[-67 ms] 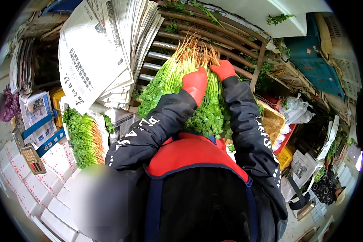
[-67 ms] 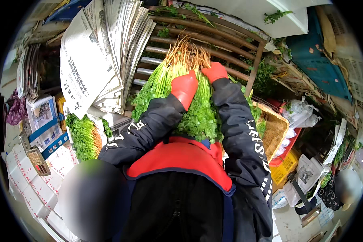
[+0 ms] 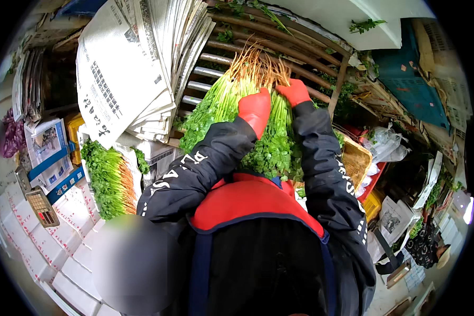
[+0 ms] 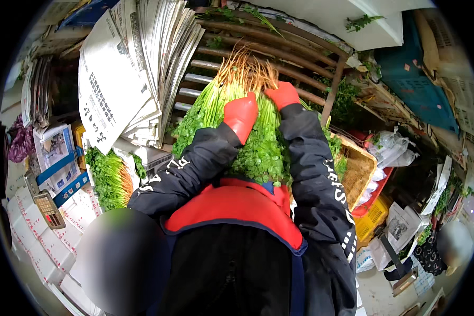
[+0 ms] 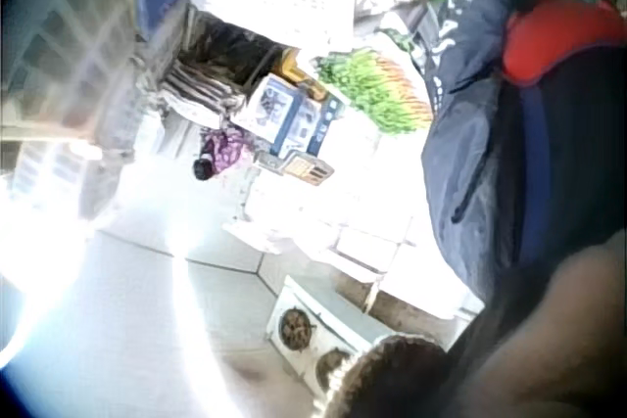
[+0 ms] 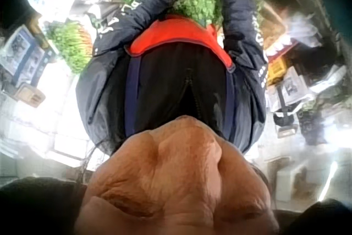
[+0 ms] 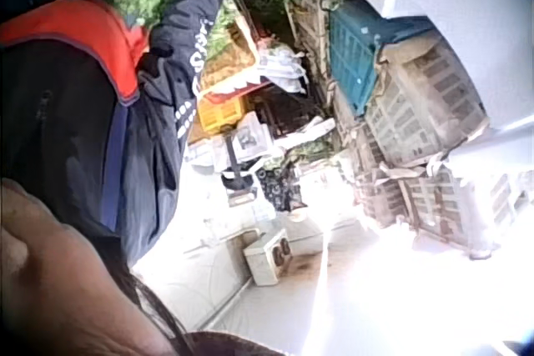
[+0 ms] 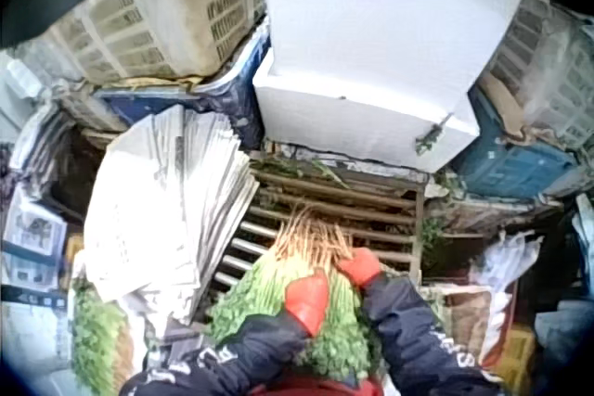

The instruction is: The person gathers bunches of cilantro by hand, removes damaged stems, and places them into a large basket.

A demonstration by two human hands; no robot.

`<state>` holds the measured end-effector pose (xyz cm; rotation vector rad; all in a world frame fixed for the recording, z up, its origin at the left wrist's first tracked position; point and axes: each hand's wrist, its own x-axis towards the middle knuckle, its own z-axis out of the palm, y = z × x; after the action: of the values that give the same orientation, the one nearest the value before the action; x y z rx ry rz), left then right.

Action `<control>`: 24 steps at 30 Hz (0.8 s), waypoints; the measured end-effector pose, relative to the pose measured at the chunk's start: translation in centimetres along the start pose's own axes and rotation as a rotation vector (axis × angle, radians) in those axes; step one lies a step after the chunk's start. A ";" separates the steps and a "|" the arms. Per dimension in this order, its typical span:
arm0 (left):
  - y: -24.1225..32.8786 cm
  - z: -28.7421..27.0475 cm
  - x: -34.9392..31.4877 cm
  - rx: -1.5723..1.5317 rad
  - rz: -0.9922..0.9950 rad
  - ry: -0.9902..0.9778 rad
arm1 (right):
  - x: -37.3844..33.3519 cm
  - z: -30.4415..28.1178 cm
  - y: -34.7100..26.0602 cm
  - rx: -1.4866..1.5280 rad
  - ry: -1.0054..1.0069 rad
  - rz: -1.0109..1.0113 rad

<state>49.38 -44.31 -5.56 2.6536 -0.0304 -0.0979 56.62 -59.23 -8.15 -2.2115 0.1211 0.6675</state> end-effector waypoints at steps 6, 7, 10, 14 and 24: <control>0.5 -0.5 -0.6 -0.072 0.000 -0.213 | -1.1 0.3 2.3 0.408 0.042 -0.019; 0.7 -0.4 -0.5 -0.037 -0.040 -0.221 | -0.9 0.5 2.3 0.418 0.023 -0.022; 1.0 0.1 -0.6 -0.028 -0.017 -0.183 | 0.0 1.2 1.2 0.304 -0.037 -0.058; -0.2 -0.7 -1.5 -0.201 -0.008 -0.144 | 0.1 1.1 -0.7 0.006 0.006 -0.097; -4.4 -1.9 -2.2 -0.057 0.094 -0.138 | 1.3 0.6 -2.2 -0.040 -0.024 -0.071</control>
<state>47.38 -39.43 -5.79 2.5797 -0.1943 -0.2476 58.11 -57.11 -7.61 -2.2343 0.0171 0.6628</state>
